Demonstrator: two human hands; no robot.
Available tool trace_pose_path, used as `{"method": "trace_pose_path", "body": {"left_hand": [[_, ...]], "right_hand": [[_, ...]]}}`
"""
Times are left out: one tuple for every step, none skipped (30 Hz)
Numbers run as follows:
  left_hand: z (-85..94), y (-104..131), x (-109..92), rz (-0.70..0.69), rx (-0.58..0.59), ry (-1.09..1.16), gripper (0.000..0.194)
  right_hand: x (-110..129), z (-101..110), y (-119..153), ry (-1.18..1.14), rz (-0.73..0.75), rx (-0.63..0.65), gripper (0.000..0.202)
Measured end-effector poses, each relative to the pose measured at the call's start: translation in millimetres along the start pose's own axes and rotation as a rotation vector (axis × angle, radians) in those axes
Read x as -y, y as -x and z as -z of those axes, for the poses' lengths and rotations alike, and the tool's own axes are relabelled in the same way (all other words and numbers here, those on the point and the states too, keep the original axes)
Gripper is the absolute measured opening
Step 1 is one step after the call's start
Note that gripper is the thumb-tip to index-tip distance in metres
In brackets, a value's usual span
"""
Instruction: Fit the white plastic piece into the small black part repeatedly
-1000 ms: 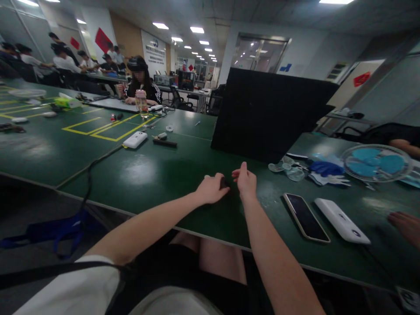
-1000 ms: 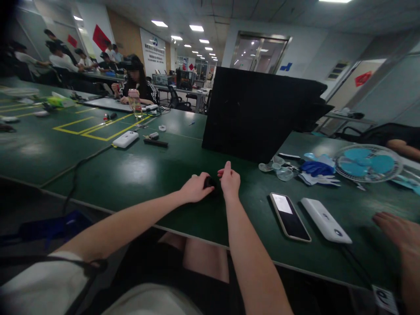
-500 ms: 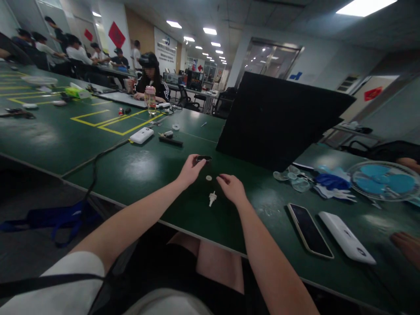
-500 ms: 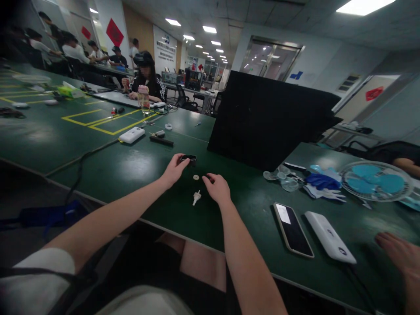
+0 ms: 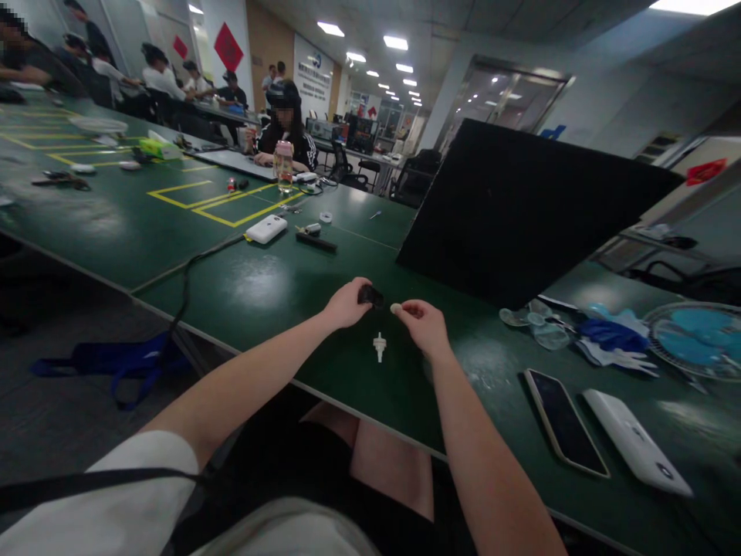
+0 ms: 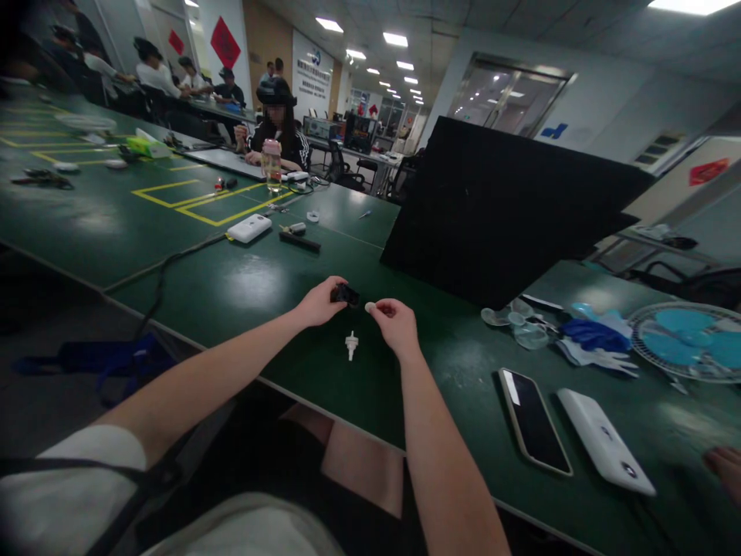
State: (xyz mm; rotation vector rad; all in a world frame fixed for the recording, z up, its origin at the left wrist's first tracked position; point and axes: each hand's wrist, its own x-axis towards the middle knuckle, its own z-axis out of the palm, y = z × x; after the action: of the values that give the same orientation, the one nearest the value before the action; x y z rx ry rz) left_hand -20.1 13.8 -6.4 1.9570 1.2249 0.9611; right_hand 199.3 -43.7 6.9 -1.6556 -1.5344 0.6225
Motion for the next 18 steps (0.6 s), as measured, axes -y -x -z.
{"method": "trace_pose_path", "body": {"left_hand": [[-1.2, 2, -2, -0.011, 0.02, 0.0, 0.052], [-2.7, 5, -5, -0.021, 0.036, 0.003, 0.052], [-4.2, 7, -7, -0.031, 0.05, 0.007, 0.051], [-5.6, 8, -9, -0.042, 0.064, 0.01, 0.051], [-7.0, 10, -10, -0.054, 0.078, 0.013, 0.051], [-8.2, 11, -10, -0.068, 0.091, 0.017, 0.051], [-9.1, 12, -11, -0.082, 0.103, 0.021, 0.052], [-9.9, 12, -11, -0.093, 0.111, 0.025, 0.052], [-10.5, 12, -10, -0.098, 0.116, 0.027, 0.052], [-10.9, 12, -10, -0.1, 0.118, 0.027, 0.052], [-11.2, 12, -10, -0.1, 0.119, 0.022, 0.052], [-11.4, 12, -10, -0.102, 0.122, 0.011, 0.052], [-11.4, 12, -10, -0.105, 0.124, -0.005, 0.052], [-11.4, 12, -9, -0.111, 0.126, -0.024, 0.052], [-11.3, 12, -9, -0.115, 0.123, -0.041, 0.051], [-11.1, 12, -9, -0.118, 0.116, -0.053, 0.051], [-10.8, 12, -8, -0.12, 0.108, -0.057, 0.051], [-10.6, 12, -8, -0.122, 0.1, -0.055, 0.051]], "right_hand": [[2, 0, 3, -0.018, 0.022, -0.027, 0.044], [5, 0, 6, -0.009, 0.043, -0.052, 0.045], [8, -1, 9, 0.025, 0.067, -0.07, 0.045], [12, -3, 12, 0.076, 0.097, -0.084, 0.044], [15, -4, 14, 0.135, 0.14, -0.093, 0.042], [19, -6, 15, 0.194, 0.193, -0.102, 0.039], [21, -8, 16, 0.247, 0.248, -0.11, 0.035], [24, -9, 17, 0.294, 0.296, -0.115, 0.03], [25, -10, 17, 0.335, 0.331, -0.112, 0.026], [26, -11, 17, 0.372, 0.352, -0.104, 0.023], [26, -12, 16, 0.407, 0.361, -0.09, 0.021], [25, -12, 16, 0.436, 0.365, -0.07, 0.019], [24, -11, 15, 0.457, 0.37, -0.045, 0.019], [23, -10, 15, 0.467, 0.378, -0.022, 0.019], [22, -9, 14, 0.469, 0.386, 0.004, 0.02], [22, -7, 15, 0.466, 0.396, 0.031, 0.021], [21, -6, 15, 0.464, 0.405, 0.059, 0.021], [20, -4, 16, 0.465, 0.411, 0.083, 0.022]]}}
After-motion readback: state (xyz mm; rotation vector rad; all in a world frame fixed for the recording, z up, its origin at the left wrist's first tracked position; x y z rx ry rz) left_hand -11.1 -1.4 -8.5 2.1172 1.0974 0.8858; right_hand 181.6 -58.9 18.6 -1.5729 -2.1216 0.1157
